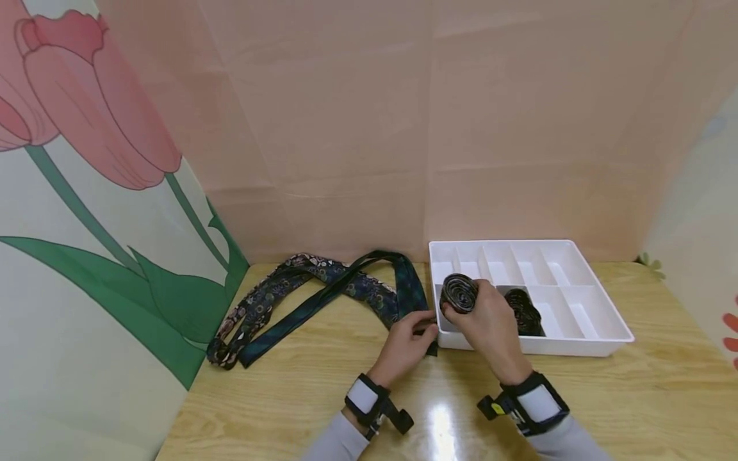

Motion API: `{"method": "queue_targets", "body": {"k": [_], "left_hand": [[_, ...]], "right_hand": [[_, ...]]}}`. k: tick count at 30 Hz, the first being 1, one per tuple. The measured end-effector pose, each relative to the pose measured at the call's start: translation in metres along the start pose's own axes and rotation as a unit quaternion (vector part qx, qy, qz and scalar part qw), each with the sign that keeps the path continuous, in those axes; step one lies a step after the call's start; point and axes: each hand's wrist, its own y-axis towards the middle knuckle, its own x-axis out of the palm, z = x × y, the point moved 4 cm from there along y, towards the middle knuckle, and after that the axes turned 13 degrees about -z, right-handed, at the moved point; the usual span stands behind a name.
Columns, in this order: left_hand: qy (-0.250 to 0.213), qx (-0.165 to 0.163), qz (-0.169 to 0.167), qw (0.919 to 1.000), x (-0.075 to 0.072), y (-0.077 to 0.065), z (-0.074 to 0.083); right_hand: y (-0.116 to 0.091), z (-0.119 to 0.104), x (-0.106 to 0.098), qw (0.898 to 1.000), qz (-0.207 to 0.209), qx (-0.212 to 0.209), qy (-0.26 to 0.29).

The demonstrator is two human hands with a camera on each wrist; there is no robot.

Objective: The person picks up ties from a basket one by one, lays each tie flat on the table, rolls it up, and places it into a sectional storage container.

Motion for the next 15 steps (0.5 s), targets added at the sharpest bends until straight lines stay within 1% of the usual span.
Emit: {"method": "queue_targets", "body": {"k": [3,8,11,15], "left_hand": [[-0.006,0.003,-0.002,1.0000,0.002,-0.001,0.002],[-0.012,0.006,-0.003,0.9999,0.004,-0.002,0.002],[-0.015,0.005,-0.003,0.9999,0.004,-0.002,0.003],[-0.017,0.003,-0.005,0.9998,0.004,-0.002,0.004]], "right_hand": [[0.001,-0.005,0.006,1.000,-0.004,-0.009,-0.011],[-0.001,-0.009,0.010,1.000,-0.014,-0.003,-0.011],[-0.003,-0.008,0.012,1.000,-0.005,-0.006,-0.016],[-0.004,-0.007,0.013,0.999,0.022,-0.023,-0.038]]}}
